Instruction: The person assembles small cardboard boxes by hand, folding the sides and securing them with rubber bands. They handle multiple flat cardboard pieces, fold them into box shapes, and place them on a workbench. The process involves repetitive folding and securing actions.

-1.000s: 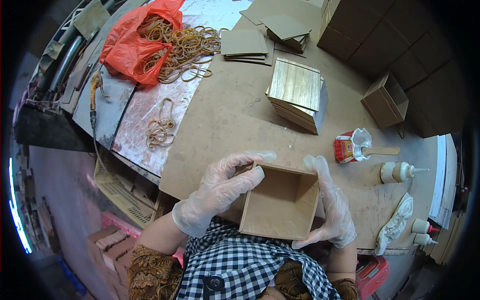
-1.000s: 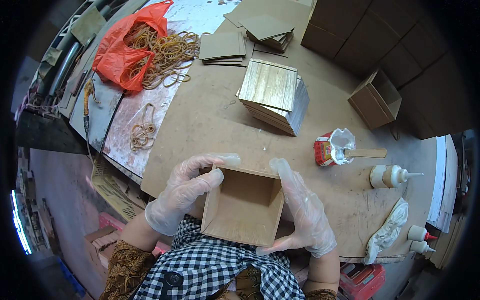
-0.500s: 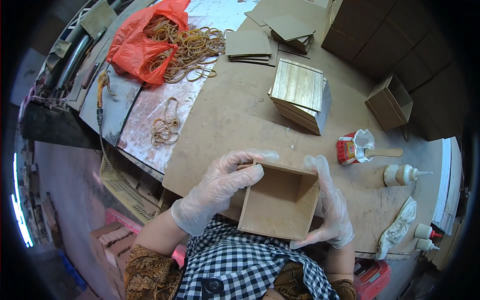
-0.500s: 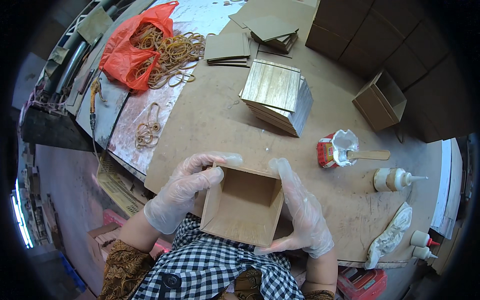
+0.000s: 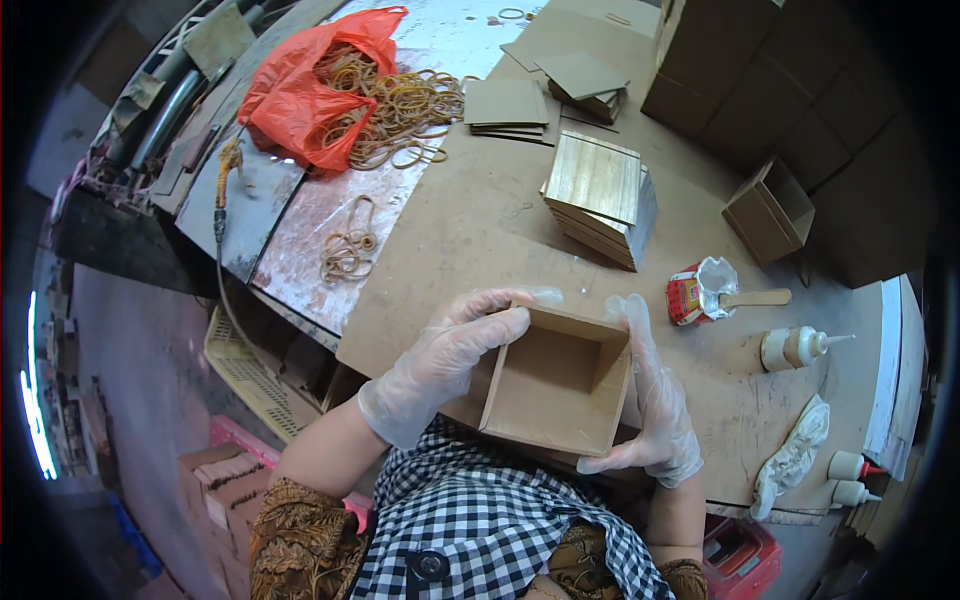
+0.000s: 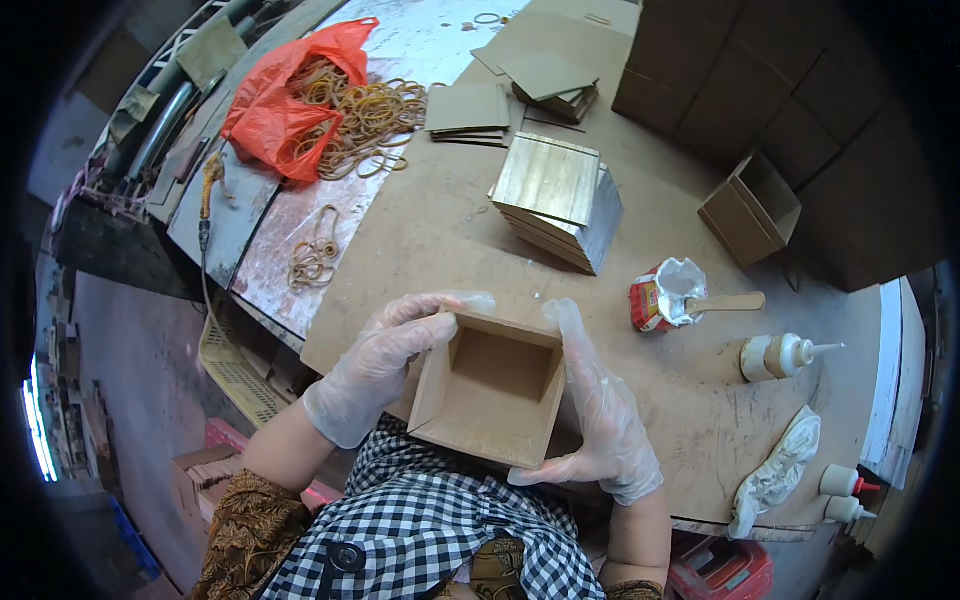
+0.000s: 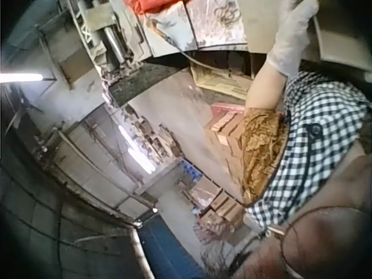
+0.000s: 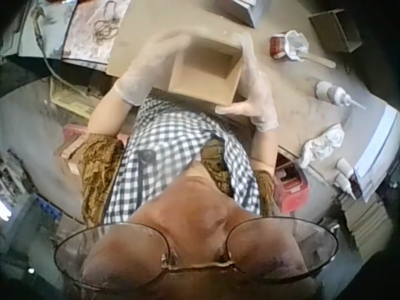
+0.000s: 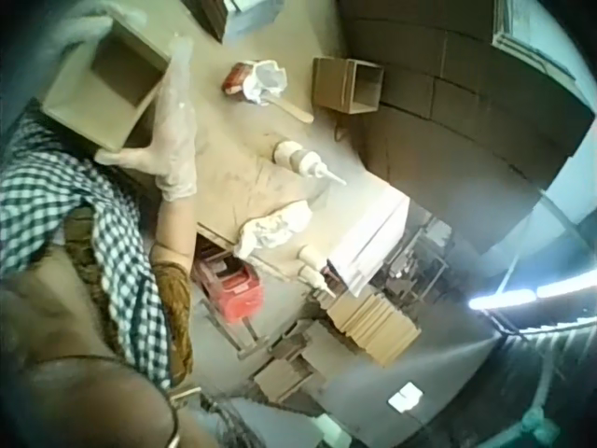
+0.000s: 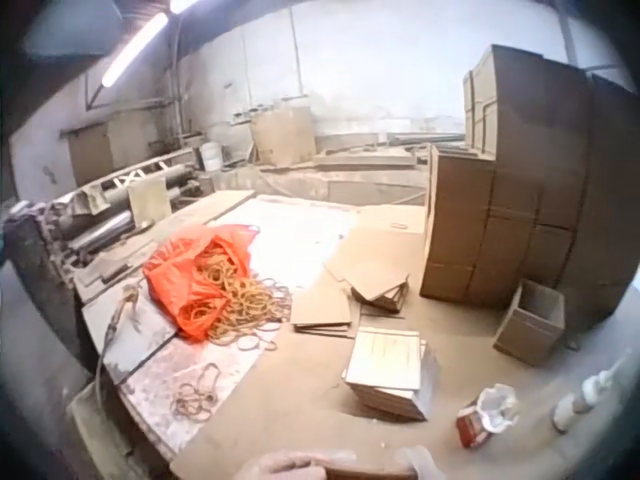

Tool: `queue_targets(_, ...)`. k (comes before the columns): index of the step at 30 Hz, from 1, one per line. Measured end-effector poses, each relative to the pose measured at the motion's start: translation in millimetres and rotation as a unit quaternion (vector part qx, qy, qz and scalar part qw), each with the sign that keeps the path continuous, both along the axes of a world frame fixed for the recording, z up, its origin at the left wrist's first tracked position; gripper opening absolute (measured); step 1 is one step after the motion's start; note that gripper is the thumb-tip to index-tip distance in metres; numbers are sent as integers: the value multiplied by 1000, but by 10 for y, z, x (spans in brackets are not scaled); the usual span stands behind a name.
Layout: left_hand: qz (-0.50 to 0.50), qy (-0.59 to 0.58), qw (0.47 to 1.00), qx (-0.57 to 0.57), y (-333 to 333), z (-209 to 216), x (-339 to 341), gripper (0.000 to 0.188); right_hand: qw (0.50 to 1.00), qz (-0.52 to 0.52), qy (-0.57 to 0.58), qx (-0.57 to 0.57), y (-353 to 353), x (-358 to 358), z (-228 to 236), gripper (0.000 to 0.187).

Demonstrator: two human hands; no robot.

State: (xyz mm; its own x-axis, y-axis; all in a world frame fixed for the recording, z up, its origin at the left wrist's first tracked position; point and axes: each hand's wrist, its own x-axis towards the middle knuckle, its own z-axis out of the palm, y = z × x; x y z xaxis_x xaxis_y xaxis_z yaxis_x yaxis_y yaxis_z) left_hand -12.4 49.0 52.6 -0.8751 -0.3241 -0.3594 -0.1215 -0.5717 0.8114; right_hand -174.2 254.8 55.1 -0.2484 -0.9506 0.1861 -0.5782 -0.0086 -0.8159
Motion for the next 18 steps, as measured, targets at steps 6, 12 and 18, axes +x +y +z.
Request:
queue_targets(6, -11, 74, 997, -11, -15, -144, -47, 40, 999, -24, -47, 9, 52, 56, -20, 156)
queue_targets(12, 134, 166, 975, -65, -121, -96, 18, 42, 983, -90, -119, -108, 162, 213, -14, 149)
queue_targets(18, 319, 64, 884, -334, -1074, -421, 371, 31, 921, -215, -169, -276, 214, 219, 96, 108)
